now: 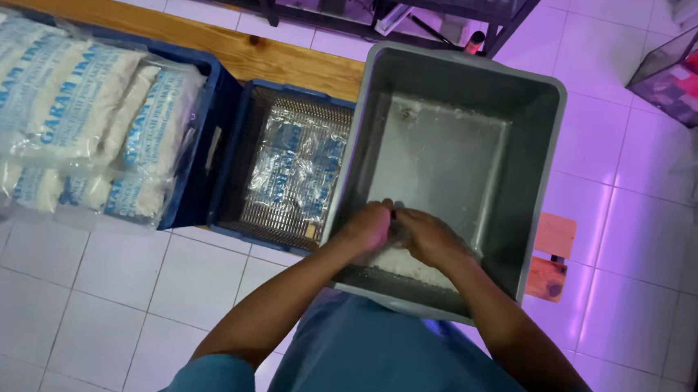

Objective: The person scoops white granular material from a large bin into small plastic bags using a cup. They then seal the bags and place them into a blue crate. The person repeats this process for multiple bags.

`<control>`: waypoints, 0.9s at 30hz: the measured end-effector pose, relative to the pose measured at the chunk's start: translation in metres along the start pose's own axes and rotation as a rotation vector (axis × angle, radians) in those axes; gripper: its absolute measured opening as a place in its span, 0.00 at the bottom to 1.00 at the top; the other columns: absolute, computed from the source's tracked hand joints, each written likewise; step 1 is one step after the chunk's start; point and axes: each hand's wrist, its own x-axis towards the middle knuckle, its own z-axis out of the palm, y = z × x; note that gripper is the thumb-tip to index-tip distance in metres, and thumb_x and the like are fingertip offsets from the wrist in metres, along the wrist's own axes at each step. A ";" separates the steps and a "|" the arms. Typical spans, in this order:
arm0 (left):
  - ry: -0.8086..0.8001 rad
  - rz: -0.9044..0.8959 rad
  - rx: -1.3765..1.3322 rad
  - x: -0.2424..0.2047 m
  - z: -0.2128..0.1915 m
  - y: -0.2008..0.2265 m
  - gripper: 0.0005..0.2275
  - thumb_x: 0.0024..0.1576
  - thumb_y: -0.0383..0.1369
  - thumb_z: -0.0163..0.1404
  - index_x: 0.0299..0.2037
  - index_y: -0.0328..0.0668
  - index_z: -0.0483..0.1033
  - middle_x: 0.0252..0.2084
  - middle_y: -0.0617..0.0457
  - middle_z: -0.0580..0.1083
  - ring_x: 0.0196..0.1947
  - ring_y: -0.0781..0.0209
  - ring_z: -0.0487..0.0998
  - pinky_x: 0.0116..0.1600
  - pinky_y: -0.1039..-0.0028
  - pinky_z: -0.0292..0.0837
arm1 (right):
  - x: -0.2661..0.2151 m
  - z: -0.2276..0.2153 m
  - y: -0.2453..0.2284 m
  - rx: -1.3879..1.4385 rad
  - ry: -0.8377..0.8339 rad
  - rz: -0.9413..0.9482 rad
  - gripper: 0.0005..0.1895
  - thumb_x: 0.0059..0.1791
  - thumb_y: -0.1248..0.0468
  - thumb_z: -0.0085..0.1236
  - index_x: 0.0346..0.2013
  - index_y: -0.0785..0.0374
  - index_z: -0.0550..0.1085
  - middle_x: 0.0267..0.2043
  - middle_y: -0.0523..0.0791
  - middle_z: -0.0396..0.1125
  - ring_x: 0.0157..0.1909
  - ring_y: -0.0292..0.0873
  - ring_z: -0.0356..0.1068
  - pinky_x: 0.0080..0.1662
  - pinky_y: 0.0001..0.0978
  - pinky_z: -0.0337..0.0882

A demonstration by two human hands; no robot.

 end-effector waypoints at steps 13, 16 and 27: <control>0.389 0.139 -0.059 -0.057 0.006 0.014 0.11 0.54 0.26 0.46 0.46 0.30 0.66 0.40 0.36 0.69 0.44 0.36 0.75 0.45 0.57 0.73 | -0.029 -0.003 -0.025 -0.310 0.093 0.151 0.20 0.44 0.62 0.55 0.51 0.53 0.65 0.50 0.44 0.64 0.52 0.47 0.67 0.46 0.39 0.70; 0.579 0.231 0.093 -0.038 0.024 -0.005 0.08 0.50 0.25 0.49 0.39 0.33 0.71 0.35 0.41 0.72 0.36 0.44 0.77 0.36 0.67 0.74 | -0.031 -0.004 -0.023 -0.335 0.234 0.258 0.08 0.45 0.60 0.51 0.38 0.52 0.72 0.37 0.41 0.68 0.40 0.49 0.72 0.37 0.42 0.73; 0.642 0.553 -0.178 -0.079 -0.017 0.000 0.14 0.47 0.26 0.49 0.45 0.37 0.68 0.46 0.42 0.67 0.44 0.39 0.74 0.45 0.61 0.73 | -0.031 -0.019 -0.112 -0.089 0.423 0.271 0.12 0.49 0.65 0.49 0.45 0.65 0.69 0.40 0.53 0.66 0.42 0.58 0.71 0.37 0.50 0.75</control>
